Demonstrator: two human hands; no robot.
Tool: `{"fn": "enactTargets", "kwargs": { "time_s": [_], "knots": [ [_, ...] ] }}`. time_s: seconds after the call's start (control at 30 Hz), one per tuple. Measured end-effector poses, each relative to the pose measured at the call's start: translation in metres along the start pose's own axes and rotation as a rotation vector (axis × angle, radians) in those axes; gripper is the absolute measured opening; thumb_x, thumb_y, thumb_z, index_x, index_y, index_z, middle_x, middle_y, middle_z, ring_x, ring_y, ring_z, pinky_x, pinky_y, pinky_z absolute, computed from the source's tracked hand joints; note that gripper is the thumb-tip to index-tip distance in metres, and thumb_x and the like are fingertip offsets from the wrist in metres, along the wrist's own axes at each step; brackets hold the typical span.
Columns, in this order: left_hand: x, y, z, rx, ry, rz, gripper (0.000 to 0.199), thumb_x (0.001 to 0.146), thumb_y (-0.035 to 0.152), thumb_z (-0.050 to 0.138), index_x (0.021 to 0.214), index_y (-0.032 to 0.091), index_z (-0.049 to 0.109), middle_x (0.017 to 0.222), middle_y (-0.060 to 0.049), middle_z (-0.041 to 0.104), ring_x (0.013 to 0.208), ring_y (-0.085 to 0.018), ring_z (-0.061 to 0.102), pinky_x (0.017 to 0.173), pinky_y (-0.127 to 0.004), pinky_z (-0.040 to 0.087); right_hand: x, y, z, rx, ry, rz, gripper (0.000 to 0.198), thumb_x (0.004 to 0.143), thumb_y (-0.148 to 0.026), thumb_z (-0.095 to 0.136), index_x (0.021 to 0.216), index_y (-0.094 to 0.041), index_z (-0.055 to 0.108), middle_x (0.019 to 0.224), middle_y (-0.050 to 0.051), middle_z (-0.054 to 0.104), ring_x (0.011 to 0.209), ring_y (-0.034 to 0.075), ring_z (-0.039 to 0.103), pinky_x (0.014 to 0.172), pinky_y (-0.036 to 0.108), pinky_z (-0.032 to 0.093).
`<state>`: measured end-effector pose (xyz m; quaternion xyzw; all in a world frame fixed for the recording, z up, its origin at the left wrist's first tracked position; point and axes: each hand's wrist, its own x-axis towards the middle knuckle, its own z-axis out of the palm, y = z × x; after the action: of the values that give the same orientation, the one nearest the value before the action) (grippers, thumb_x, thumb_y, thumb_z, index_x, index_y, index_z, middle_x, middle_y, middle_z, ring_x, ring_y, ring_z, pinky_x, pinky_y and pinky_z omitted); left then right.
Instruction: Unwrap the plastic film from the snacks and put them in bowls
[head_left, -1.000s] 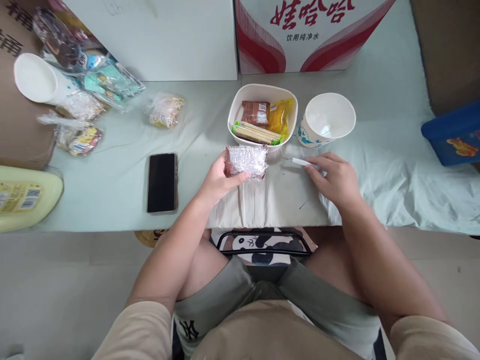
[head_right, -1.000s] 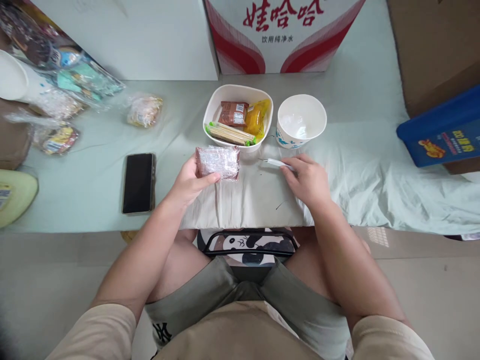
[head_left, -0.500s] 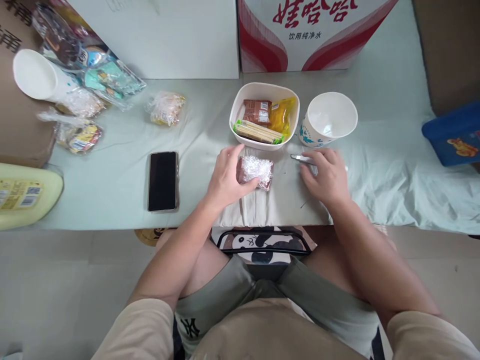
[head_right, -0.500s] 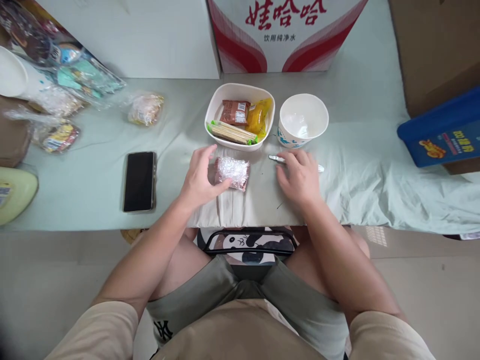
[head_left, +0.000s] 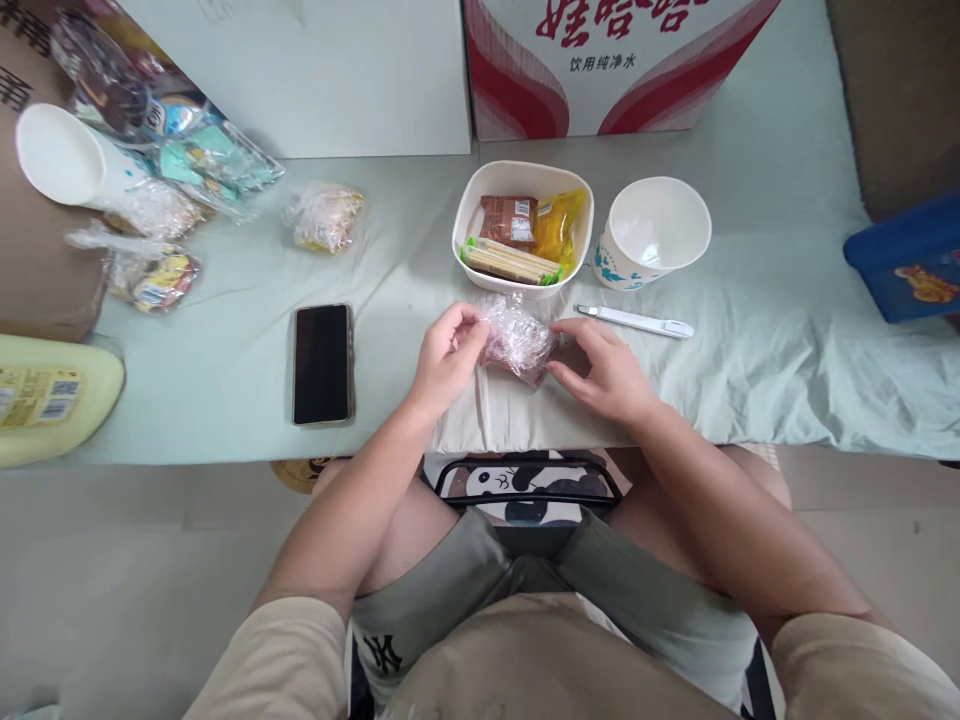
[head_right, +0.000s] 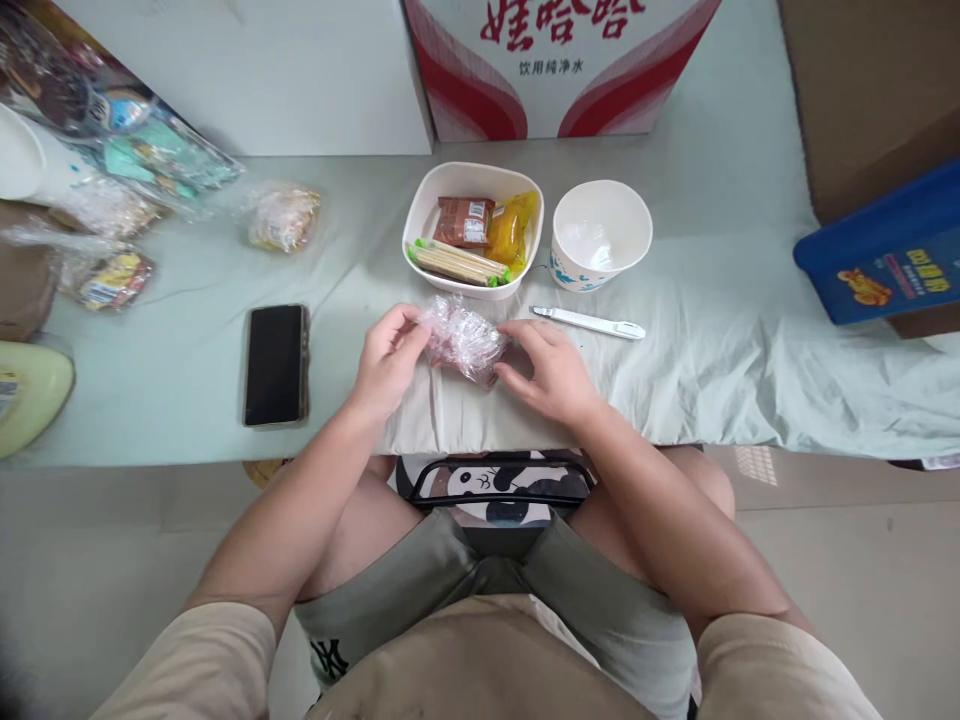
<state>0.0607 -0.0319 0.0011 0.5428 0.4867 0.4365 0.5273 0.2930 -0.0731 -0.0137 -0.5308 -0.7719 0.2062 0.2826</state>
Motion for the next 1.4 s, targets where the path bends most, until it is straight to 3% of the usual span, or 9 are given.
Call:
{"fn": "enactTargets", "kwargs": {
  "time_s": [0.23,0.4,0.53,0.67,0.77,0.87,1.03,1.23,1.4],
  "knots": [
    [0.004,0.006,0.006,-0.414,0.008,-0.369,0.022,0.074,0.029,0.069,0.089,0.023,0.053,0.078,0.002,0.061,0.065,-0.012,0.059,0.065,-0.028,0.053,0.004,-0.003,0.005,0.066,0.007,-0.024,0.048,0.087,-0.023,0.06,0.135,-0.024,0.062,0.12,0.011,0.07,0.111,0.03,0.065,0.098,0.048,0.054],
    [0.002,0.007,0.005,-0.339,0.031,-0.282,0.05,0.069,0.016,0.065,0.114,0.032,0.05,0.077,0.006,0.057,0.064,-0.011,0.056,0.062,-0.025,0.05,0.005,-0.005,0.005,0.056,0.026,-0.014,0.033,0.092,-0.017,0.052,0.116,-0.024,0.074,0.089,0.007,0.063,0.085,0.023,0.062,0.082,0.039,0.053],
    [0.003,0.008,-0.003,-0.281,0.002,-0.223,0.042,0.066,0.015,0.065,0.105,0.028,0.058,0.078,0.004,0.056,0.067,-0.012,0.056,0.063,-0.026,0.049,0.005,-0.003,-0.002,0.076,0.083,-0.004,0.03,0.097,-0.019,0.045,0.105,-0.023,0.074,0.076,0.006,0.058,0.078,0.023,0.06,0.08,0.04,0.051],
    [0.002,0.006,-0.007,-0.154,-0.019,-0.205,0.018,0.072,0.025,0.071,0.085,0.023,0.059,0.074,0.003,0.053,0.067,-0.012,0.053,0.063,-0.027,0.044,0.003,-0.005,-0.004,0.096,0.126,-0.14,0.029,0.097,-0.03,0.053,0.12,-0.024,0.071,0.109,0.012,0.068,0.104,0.028,0.065,0.093,0.045,0.053],
    [0.001,0.003,-0.006,-0.098,-0.071,-0.171,0.017,0.076,0.029,0.074,0.083,0.023,0.06,0.073,0.003,0.054,0.066,-0.012,0.051,0.062,-0.026,0.042,0.001,-0.009,0.004,0.072,0.023,-0.265,0.042,0.096,-0.034,0.06,0.136,-0.026,0.064,0.133,0.013,0.067,0.129,0.032,0.059,0.107,0.05,0.047],
    [0.001,0.002,-0.007,-0.063,-0.072,-0.135,0.015,0.079,0.029,0.073,0.084,0.022,0.061,0.074,0.003,0.054,0.066,-0.012,0.049,0.061,-0.025,0.04,0.001,-0.01,0.011,-0.005,-0.019,-0.215,0.032,0.1,-0.03,0.055,0.128,-0.029,0.071,0.111,0.009,0.075,0.119,0.028,0.063,0.102,0.048,0.047],
    [0.006,0.001,-0.018,0.031,0.01,-0.1,0.01,0.08,0.022,0.068,0.083,0.022,0.059,0.075,0.002,0.055,0.065,-0.011,0.049,0.06,-0.025,0.041,0.002,-0.001,0.001,0.016,0.149,-0.222,0.017,0.096,-0.023,0.058,0.097,-0.027,0.075,0.087,0.005,0.071,0.094,0.024,0.066,0.088,0.043,0.048],
    [0.016,-0.003,-0.036,0.235,0.143,-0.031,0.008,0.081,0.015,0.062,0.084,0.022,0.058,0.077,0.002,0.059,0.066,-0.012,0.053,0.063,-0.025,0.044,-0.003,0.008,-0.022,0.034,0.388,0.127,0.035,0.081,-0.015,0.054,0.113,-0.025,0.064,0.075,0.0,0.059,0.075,0.021,0.06,0.078,0.039,0.051],
    [0.016,-0.003,-0.042,0.499,0.072,0.035,0.017,0.081,0.016,0.062,0.097,0.02,0.069,0.088,0.001,0.07,0.072,-0.013,0.059,0.071,-0.027,0.048,-0.004,0.011,-0.029,0.002,0.249,0.326,0.05,0.088,-0.028,0.048,0.137,-0.021,0.059,0.066,-0.001,0.056,0.064,0.02,0.056,0.07,0.037,0.048]
  ]
}}
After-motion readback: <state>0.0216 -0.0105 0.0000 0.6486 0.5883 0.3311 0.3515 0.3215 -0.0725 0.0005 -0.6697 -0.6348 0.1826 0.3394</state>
